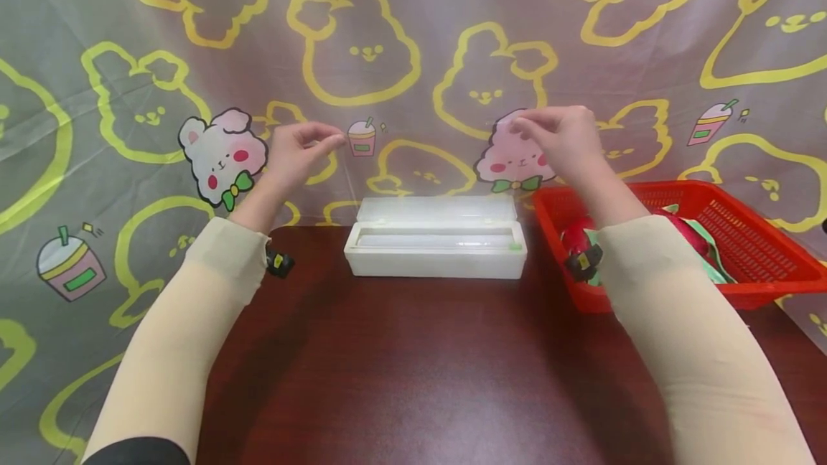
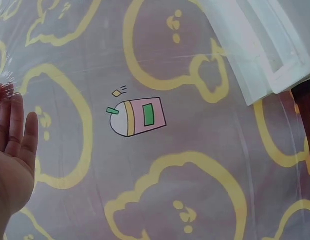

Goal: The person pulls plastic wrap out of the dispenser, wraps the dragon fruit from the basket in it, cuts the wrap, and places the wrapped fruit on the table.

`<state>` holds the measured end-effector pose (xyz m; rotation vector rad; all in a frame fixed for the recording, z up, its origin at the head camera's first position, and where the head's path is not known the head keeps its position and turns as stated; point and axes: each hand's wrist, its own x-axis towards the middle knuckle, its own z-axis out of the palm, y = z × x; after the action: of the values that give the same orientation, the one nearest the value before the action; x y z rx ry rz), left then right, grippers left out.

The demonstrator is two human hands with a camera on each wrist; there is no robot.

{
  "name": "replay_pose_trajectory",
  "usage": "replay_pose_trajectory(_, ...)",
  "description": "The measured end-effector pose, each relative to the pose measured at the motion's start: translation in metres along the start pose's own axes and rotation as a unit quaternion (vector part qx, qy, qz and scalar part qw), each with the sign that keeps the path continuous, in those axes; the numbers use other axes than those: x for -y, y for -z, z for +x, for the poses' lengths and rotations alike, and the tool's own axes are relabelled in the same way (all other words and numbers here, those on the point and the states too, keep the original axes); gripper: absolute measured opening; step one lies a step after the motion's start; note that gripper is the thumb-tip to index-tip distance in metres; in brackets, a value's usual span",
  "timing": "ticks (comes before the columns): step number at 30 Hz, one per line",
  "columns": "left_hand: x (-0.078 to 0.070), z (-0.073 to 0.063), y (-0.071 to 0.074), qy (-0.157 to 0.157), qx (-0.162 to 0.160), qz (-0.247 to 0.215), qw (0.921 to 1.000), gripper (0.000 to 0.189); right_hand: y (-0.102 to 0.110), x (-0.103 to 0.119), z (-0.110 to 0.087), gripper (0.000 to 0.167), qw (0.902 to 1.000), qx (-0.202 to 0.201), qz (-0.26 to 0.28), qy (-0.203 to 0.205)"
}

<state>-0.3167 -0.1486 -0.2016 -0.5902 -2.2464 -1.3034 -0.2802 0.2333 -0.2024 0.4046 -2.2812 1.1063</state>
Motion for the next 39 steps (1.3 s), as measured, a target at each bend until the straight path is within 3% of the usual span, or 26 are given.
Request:
replay_pose_trajectory(11,-0.007,0.001,0.004,-0.016,-0.009,-0.023,0.9996,0.021,0.006,0.006,0.003,0.033,0.9999,0.001,0.013,-0.001)
replay_pose_trajectory(27,-0.019,0.006,0.013,0.012,0.001,-0.016,0.9998,0.024,0.016,0.014,0.01,0.025,0.9988,-0.007,0.046,0.017)
replay_pose_trajectory(39,-0.027,0.017,0.016,-0.006,-0.013,-0.024,0.9996,0.025,0.022,0.023,0.017,0.028,0.9985,-0.009,0.053,0.0)
